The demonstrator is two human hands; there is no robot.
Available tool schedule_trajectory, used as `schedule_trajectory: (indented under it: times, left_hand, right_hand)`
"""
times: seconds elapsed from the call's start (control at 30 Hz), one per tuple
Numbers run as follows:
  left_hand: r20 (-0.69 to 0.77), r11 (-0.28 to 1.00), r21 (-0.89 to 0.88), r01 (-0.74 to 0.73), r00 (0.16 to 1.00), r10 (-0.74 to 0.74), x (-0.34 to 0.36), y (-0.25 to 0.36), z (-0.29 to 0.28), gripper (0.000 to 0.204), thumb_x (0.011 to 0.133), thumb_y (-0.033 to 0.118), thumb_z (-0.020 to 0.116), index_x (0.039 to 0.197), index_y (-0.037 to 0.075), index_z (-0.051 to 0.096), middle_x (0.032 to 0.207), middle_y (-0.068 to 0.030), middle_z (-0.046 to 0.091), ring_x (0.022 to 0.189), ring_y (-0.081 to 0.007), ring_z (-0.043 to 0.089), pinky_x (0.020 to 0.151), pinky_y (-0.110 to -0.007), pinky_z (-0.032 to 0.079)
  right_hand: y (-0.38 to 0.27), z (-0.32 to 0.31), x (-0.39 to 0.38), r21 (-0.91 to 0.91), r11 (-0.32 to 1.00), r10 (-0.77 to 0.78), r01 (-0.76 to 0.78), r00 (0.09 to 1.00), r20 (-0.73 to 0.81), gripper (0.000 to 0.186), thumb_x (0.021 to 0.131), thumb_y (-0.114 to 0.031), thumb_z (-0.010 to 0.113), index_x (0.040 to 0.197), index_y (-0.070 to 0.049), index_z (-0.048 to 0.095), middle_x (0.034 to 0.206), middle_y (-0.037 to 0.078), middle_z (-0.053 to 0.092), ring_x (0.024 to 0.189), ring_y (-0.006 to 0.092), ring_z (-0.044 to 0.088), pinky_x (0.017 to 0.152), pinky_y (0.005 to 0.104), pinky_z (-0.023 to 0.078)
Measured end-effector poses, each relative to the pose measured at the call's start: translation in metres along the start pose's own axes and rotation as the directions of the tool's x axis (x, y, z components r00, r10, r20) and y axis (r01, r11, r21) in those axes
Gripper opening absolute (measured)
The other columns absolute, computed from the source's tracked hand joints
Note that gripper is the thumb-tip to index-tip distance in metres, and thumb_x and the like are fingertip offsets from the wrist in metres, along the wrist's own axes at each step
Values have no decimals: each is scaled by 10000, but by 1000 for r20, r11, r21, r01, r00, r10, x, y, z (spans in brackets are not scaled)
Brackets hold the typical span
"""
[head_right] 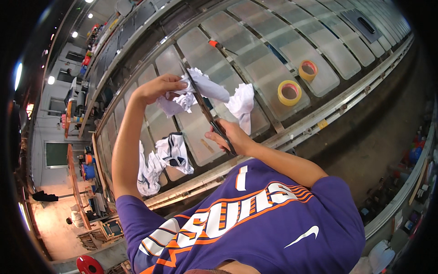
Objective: The person uses large shears to cut white t-shirts into strips on a metal workbench. They repeatedly pick up shirts, cut them into sections, and place the cut pieces back on the table. The process involves handling multiple shirts one at a time, cutting them into smaller fabric pieces.
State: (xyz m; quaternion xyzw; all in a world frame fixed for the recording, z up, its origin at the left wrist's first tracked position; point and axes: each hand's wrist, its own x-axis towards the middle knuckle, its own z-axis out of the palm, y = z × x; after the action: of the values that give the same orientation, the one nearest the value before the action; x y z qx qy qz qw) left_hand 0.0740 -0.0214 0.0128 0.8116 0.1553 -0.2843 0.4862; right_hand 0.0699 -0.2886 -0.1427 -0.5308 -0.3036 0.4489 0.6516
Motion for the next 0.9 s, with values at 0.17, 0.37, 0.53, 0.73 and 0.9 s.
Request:
schedule_trajectory:
  times: [0.17, 0.37, 0.53, 0.73, 0.9]
  left_hand:
    - [-50, 985, -174, 10, 999, -19, -8, -12, 11, 287, 944, 320, 622, 903, 39, 659, 696, 45, 561, 619, -38, 494, 536, -216, 363]
    - [-347, 987, -95, -133, 933, 92, 57, -80, 51, 600, 887, 510, 652, 1199, 4, 565, 1142, -160, 616, 975, -193, 589, 853, -335, 505]
    - [-512, 847, 513, -138, 743, 431, 192, -149, 132, 915, 702, 612, 748, 1335, 10, 474, 1455, -292, 352, 1371, -408, 316, 1116, -490, 290]
    - [-509, 724, 668, 171, 814, 278, 243, -147, 219, 1077, 537, 523, 884, 1383, 67, 399, 1416, -252, 407, 1334, -443, 359, 1015, -536, 409]
    - [-536, 835, 551, 19, 774, 337, 237, -171, 191, 915, 603, 352, 876, 1345, 52, 434, 1258, -221, 519, 1151, -400, 504, 908, -484, 467]
  right_hand:
    - [-2, -13, -15, -150, 989, -15, -2, 994, -111, 327, 880, -308, 732, 920, -37, 553, 597, -2, 532, 498, 70, 469, 478, 252, 401]
    - [31, -83, -46, -303, 953, -136, -6, 884, -447, 457, 799, -362, 808, 1009, -43, 557, 642, 20, 562, 541, 73, 510, 524, 238, 427]
    - [63, -109, -82, -105, 987, 29, -122, 778, -627, 368, 859, -318, 754, 935, -44, 521, 634, 53, 554, 552, 102, 527, 510, 282, 412]
    - [58, -106, -150, -398, 835, -57, -379, 661, -748, 524, 801, -494, 769, 822, -15, 557, 586, 107, 539, 524, 176, 534, 526, 333, 432]
    - [83, -93, -179, -365, 811, 4, -458, 627, -779, 567, 798, -518, 758, 802, 18, 573, 642, 172, 568, 586, 248, 563, 593, 371, 458]
